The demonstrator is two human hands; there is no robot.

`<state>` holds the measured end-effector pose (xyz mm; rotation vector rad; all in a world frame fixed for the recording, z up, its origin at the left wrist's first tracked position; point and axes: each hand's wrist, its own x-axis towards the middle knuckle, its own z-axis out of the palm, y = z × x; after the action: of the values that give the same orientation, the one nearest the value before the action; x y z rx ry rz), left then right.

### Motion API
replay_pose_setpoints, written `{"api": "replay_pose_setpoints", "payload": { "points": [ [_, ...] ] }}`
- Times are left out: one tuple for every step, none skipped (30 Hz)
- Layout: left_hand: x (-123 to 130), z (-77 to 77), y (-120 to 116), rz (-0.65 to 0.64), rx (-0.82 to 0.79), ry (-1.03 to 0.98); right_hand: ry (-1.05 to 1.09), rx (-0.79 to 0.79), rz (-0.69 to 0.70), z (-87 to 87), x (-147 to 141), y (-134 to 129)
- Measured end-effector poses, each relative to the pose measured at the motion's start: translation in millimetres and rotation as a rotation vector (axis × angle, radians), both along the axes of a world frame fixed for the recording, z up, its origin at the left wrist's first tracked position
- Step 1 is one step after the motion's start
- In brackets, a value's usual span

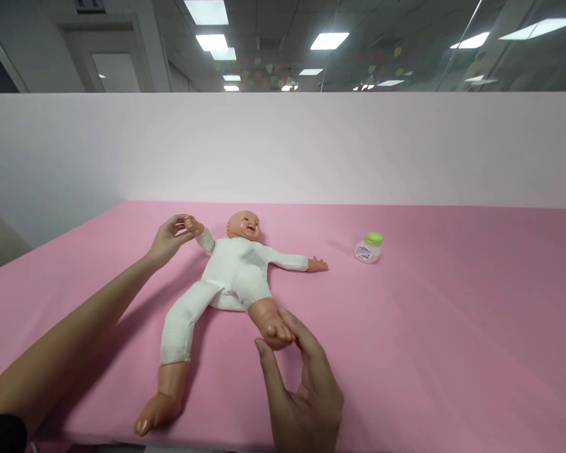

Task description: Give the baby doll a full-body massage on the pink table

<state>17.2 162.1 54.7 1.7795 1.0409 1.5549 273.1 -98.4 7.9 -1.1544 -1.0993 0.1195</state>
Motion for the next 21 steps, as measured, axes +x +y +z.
{"api": "replay_pose_setpoints", "payload": {
  "points": [
    [13.6,-1.9,-2.9,-0.052,0.039,0.018,-0.016,0.008,0.005,4.4,-2.7,6.2],
    [25.7,-4.9,-6.7,-0.099,0.088,0.059,-0.031,0.011,0.002,8.2,-4.8,12.1],
    [35.9,-8.5,-11.3,-0.130,0.147,0.124,-0.045,0.004,-0.002,11.3,-6.5,17.7],
    [43.9,-12.6,-16.3,-0.149,0.206,0.201,-0.059,-0.009,-0.002,13.7,-7.9,22.7],
    [49.8,-16.7,-21.6,-0.158,0.262,0.276,-0.072,-0.023,0.004,15.5,-9.3,27.3],
    [53.7,-20.6,-26.6,-0.164,0.311,0.342,-0.084,-0.035,0.014,16.7,-10.7,31.4],
    [55.8,-24.1,-30.9,-0.169,0.351,0.391,-0.097,-0.047,0.028,17.5,-12.3,35.2],
    [56.6,-27.2,-34.4,-0.173,0.381,0.422,-0.110,-0.061,0.043,18.0,-14.1,38.6],
    [56.5,-29.6,-36.9,-0.175,0.403,0.439,-0.124,-0.078,0.060,18.4,-15.9,41.6],
    [55.9,-31.5,-38.4,-0.176,0.418,0.448,-0.137,-0.095,0.075,18.8,-17.7,44.0],
    [55.1,-33.0,-39.1,-0.174,0.424,0.446,-0.149,-0.112,0.086,19.4,-19.1,45.7],
    [54.4,-34.1,-39.2,-0.173,0.419,0.436,-0.157,-0.126,0.090,20.2,-20.0,46.6],
    [53.8,-34.9,-38.8,-0.172,0.406,0.419,-0.163,-0.130,0.086,21.2,-20.1,46.3],
    [53.5,-35.6,-38.0,-0.164,0.385,0.397,-0.169,-0.121,0.074,22.3,-19.2,44.7],
    [53.2,-36.4,-36.8,-0.143,0.358,0.367,-0.176,-0.102,0.055,23.4,-17.3,41.7],
    [52.7,-37.5,-34.9,-0.111,0.324,0.328,-0.187,-0.077,0.032,24.2,-14.3,37.4],
    [51.7,-38.8,-32.2,-0.073,0.287,0.274,-0.204,-0.051,0.005,24.3,-10.6,31.6],
    [50.1,-40.6,-28.5,-0.035,0.249,0.204,-0.227,-0.031,-0.024,23.6,-6.4,24.6],
    [47.6,-42.9,-23.8,0.004,0.213,0.118,-0.258,-0.022,-0.053,21.6,-2.0,16.5],
    [44.0,-45.5,-17.9,0.043,0.172,0.025,-0.289,-0.024,-0.085,18.0,2.2,7.6],
    [39.5,-48.5,-11.2,0.084,0.124,-0.070,-0.320,-0.035,-0.119,12.7,5.7,-1.8]
  ]
}}
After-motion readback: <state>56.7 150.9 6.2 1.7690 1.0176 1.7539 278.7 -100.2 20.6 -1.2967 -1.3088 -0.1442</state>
